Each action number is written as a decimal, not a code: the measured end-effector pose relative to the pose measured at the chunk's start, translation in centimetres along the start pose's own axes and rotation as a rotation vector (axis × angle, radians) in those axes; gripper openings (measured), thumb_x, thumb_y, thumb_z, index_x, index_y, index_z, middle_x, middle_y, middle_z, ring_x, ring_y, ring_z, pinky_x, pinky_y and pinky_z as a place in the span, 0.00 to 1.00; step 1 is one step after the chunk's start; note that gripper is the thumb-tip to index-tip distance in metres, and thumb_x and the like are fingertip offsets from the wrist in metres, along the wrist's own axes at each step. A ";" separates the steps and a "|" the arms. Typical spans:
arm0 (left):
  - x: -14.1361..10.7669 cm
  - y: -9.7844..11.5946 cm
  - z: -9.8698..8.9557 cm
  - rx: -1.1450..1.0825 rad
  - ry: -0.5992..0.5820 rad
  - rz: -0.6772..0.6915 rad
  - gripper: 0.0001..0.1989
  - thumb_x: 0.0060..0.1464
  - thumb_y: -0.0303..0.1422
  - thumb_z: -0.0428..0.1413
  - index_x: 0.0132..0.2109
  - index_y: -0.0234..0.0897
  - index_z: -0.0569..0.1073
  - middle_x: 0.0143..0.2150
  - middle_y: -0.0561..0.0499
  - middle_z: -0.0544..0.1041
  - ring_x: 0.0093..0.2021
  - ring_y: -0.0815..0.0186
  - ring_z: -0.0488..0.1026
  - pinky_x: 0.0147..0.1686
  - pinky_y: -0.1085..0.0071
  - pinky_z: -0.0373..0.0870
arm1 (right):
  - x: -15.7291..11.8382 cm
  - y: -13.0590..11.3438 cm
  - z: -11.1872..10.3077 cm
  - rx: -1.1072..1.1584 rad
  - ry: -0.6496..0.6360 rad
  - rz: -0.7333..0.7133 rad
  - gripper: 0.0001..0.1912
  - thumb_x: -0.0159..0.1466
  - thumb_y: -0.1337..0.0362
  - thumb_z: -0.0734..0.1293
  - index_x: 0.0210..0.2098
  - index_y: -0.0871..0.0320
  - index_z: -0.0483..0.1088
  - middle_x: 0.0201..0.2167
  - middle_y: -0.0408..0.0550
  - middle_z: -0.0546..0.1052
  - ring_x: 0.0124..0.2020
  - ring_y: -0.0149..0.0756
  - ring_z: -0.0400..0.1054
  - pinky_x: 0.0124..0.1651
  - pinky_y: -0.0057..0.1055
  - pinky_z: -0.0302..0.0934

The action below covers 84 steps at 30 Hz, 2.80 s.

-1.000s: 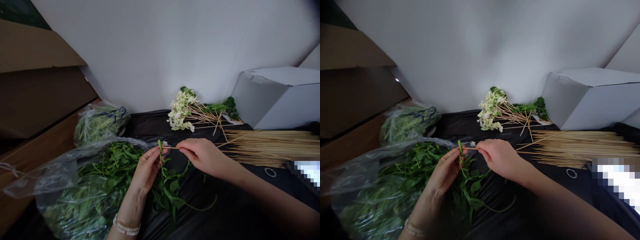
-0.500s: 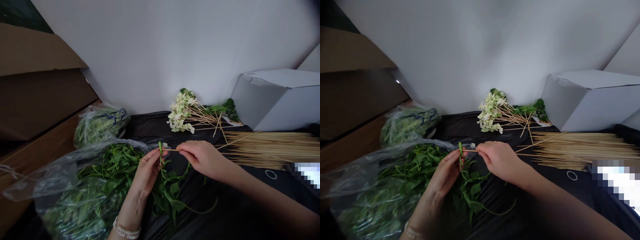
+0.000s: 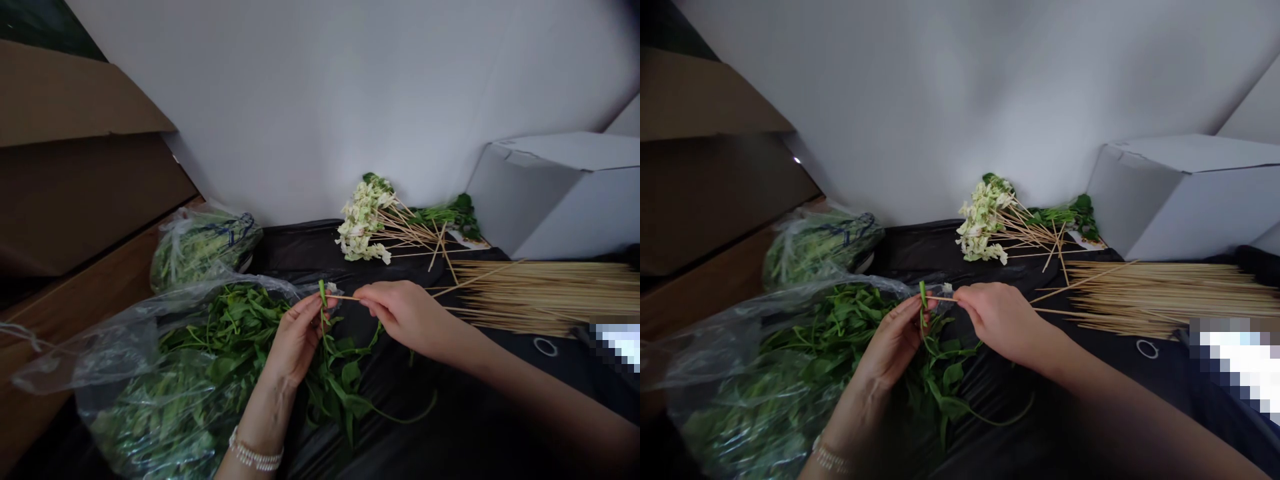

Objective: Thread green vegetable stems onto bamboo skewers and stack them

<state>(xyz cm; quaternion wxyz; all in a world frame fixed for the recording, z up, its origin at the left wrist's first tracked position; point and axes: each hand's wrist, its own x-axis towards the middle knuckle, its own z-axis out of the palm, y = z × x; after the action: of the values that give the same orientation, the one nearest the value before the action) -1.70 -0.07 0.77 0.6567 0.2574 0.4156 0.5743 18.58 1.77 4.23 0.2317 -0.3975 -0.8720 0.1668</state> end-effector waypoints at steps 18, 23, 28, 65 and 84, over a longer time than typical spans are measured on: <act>-0.2 -0.9 0.5 0.073 -0.016 -0.028 0.14 0.39 0.33 0.70 0.36 0.31 0.82 0.31 0.50 0.82 0.26 0.76 0.72 0.28 0.82 0.69 | -0.3 -0.1 1.9 -0.069 0.015 -0.014 0.14 0.66 0.73 0.58 0.43 0.59 0.73 0.37 0.50 0.78 0.38 0.37 0.71 0.42 0.31 0.59; -0.4 -1.6 0.6 0.141 -0.090 -0.002 0.11 0.43 0.35 0.69 0.35 0.33 0.83 0.33 0.48 0.82 0.30 0.74 0.72 0.33 0.80 0.68 | -0.3 -0.3 2.7 -0.006 -0.003 -0.031 0.11 0.65 0.75 0.58 0.39 0.60 0.71 0.35 0.49 0.77 0.35 0.35 0.70 0.40 0.30 0.59; -0.3 -1.4 0.3 0.328 -0.025 0.144 0.14 0.46 0.37 0.67 0.40 0.35 0.81 0.39 0.47 0.82 0.35 0.69 0.73 0.38 0.75 0.67 | 0.1 0.0 1.9 0.052 0.078 -0.051 0.11 0.67 0.72 0.58 0.39 0.60 0.72 0.34 0.48 0.77 0.34 0.34 0.70 0.39 0.30 0.59; 0.2 -1.1 -0.3 0.097 0.003 0.139 0.15 0.42 0.33 0.69 0.39 0.36 0.82 0.37 0.48 0.83 0.36 0.68 0.78 0.40 0.75 0.72 | -0.4 0.3 -1.8 -0.083 0.131 -0.030 0.13 0.67 0.68 0.59 0.41 0.55 0.76 0.34 0.47 0.79 0.35 0.35 0.72 0.39 0.31 0.62; 0.1 -0.8 -0.1 -0.025 0.002 0.081 0.14 0.40 0.29 0.70 0.38 0.34 0.82 0.34 0.49 0.83 0.32 0.72 0.77 0.35 0.78 0.72 | -0.3 0.2 -0.2 -0.075 0.075 -0.045 0.15 0.67 0.69 0.58 0.42 0.55 0.76 0.32 0.47 0.78 0.33 0.34 0.71 0.36 0.30 0.60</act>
<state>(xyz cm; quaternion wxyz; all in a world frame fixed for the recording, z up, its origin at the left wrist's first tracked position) -1.30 -0.16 0.04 0.6355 0.2651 0.3983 0.6060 18.98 1.74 4.20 0.2531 -0.3921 -0.8771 0.1137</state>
